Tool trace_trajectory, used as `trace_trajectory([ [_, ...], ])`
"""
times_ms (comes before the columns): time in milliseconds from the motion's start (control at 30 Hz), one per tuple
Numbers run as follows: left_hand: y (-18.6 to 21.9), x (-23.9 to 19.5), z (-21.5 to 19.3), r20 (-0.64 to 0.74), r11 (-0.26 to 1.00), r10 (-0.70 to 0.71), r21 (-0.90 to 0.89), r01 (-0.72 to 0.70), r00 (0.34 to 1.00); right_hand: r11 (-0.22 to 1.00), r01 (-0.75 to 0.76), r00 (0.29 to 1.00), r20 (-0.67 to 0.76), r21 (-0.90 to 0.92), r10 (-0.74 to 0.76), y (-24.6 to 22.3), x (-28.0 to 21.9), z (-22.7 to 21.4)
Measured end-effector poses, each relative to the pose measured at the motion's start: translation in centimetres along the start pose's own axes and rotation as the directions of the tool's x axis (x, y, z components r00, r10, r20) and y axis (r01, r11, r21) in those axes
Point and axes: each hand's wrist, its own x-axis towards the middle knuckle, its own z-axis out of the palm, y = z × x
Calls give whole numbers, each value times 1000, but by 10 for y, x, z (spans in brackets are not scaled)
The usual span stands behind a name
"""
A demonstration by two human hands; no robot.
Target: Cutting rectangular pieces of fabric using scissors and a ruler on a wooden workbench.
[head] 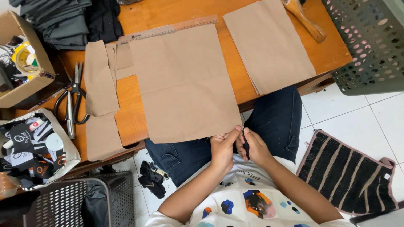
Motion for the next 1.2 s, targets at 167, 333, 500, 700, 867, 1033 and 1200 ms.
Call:
trace_trajectory([
  [167,8,-7,2,-2,999,-7,-42,7,1000,1000,5,1000,5,-26,-5,-6,0,6],
  [333,1,-4,-2,3,999,5,-52,-5,1000,1000,-26,1000,9,-16,26,-5,0,5],
  [500,-2,-1,-6,1,997,-33,-64,33,999,997,-65,998,-17,47,66,-5,2,7],
  [700,-10,5,-10,5,992,-83,-91,83,997,998,-66,996,-65,-15,65,0,1,8],
  [867,-13,6,-11,-14,990,-101,-96,99,995,996,-85,992,-91,-26,82,8,0,2],
  [1033,-8,3,-7,-30,990,-97,-101,94,995,996,-86,993,-82,-25,84,2,-1,8],
  [1200,-11,4,-8,-43,992,-90,-96,85,995,994,-108,988,-105,29,110,-2,-3,12],
])
